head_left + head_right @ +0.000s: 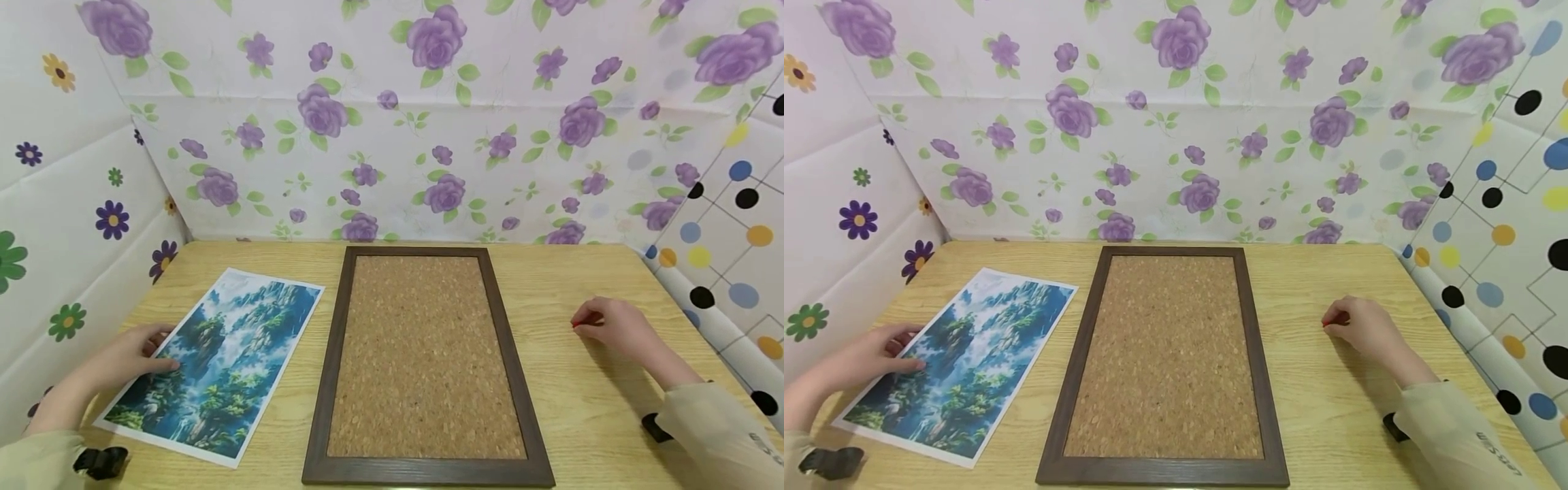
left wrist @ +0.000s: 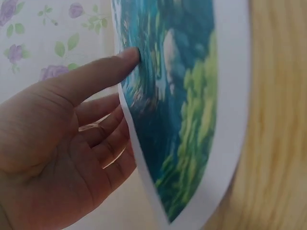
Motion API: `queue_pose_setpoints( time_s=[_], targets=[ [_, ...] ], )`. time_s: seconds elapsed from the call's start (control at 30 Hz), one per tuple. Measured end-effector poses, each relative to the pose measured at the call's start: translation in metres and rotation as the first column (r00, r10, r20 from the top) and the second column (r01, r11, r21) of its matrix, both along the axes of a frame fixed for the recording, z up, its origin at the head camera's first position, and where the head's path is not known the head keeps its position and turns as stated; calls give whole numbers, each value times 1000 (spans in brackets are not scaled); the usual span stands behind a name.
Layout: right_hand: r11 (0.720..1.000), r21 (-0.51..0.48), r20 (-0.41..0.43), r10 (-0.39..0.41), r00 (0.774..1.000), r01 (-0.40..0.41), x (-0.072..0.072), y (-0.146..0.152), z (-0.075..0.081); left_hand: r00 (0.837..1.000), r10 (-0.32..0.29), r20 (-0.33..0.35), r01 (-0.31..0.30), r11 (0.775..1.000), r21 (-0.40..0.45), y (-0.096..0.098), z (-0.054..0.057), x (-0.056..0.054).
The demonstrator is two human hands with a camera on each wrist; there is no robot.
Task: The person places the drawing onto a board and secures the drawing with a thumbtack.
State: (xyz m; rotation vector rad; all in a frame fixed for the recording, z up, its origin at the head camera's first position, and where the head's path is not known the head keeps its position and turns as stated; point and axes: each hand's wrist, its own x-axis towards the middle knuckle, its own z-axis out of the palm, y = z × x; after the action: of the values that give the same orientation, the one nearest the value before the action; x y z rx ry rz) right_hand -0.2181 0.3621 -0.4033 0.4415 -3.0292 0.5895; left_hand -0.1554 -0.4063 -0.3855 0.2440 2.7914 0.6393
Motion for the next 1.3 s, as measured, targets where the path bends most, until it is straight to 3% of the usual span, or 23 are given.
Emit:
queue_pose_setpoints(
  time_s=[0.23,0.67,0.83,1.1,1.3],
  targets=[
    [1000,30,-14,-3,1000,3,-1,-1,1,1000,-15,0,15,1000,4,-12,-1,-3],
    [999,43,-3,9,1000,-9,-3,-3,2,991,-47,125,23,982,189,-16,9,7],
    [999,52,-3,15,1000,-14,-4,-3,2,993,-73,89,52,973,224,-12,12,5],
    [998,53,-15,18,1000,-17,-3,-4,0,998,-42,-42,50,974,219,-11,21,4],
    [999,49,-25,5,1000,-3,-3,-3,1,999,0,-35,9,970,245,-14,25,2]
  ],
)
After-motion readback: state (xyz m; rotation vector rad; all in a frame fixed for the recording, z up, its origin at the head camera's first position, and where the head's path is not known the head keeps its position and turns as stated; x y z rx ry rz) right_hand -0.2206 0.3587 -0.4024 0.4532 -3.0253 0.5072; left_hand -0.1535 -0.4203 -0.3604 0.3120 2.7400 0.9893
